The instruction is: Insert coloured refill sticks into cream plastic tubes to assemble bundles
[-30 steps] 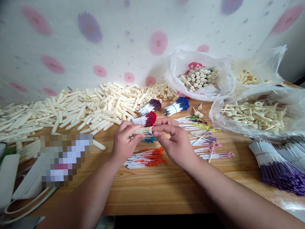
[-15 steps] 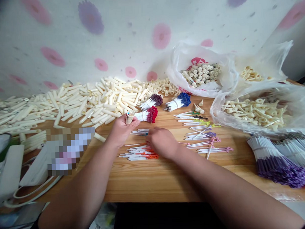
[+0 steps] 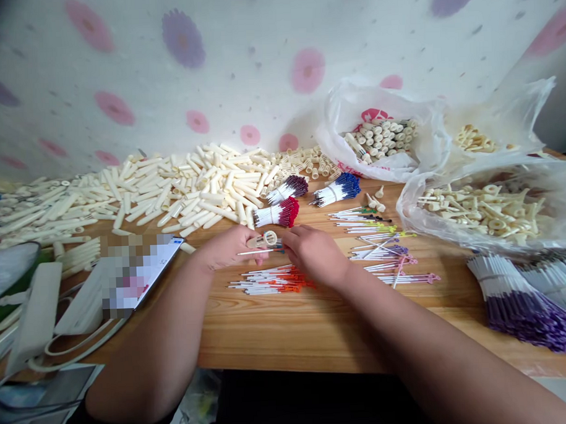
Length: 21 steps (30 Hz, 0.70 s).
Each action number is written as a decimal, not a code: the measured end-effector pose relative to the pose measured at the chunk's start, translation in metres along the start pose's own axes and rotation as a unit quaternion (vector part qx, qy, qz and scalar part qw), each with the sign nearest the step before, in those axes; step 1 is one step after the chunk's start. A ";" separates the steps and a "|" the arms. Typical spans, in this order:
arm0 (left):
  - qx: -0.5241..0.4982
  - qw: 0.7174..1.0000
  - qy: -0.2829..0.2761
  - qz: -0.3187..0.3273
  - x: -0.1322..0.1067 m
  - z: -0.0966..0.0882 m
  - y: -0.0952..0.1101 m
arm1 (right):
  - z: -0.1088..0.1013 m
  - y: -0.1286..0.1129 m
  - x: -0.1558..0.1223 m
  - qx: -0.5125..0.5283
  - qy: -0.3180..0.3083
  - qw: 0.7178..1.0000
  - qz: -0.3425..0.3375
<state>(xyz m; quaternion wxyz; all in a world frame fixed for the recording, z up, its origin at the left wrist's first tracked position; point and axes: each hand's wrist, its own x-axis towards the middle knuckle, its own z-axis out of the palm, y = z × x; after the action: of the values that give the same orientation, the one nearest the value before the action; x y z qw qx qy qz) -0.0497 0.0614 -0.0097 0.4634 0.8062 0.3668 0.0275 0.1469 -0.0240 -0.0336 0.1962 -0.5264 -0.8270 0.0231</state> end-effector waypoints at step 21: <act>-0.304 0.949 0.062 0.063 0.007 0.037 0.015 | -0.005 0.004 -0.006 0.421 0.186 0.882 0.098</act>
<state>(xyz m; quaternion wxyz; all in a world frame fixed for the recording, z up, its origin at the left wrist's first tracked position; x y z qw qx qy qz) -0.0218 0.0347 -0.0215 0.6601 0.6453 0.3172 0.2171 0.1539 -0.0283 -0.0316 0.5463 -0.4671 -0.6319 0.2900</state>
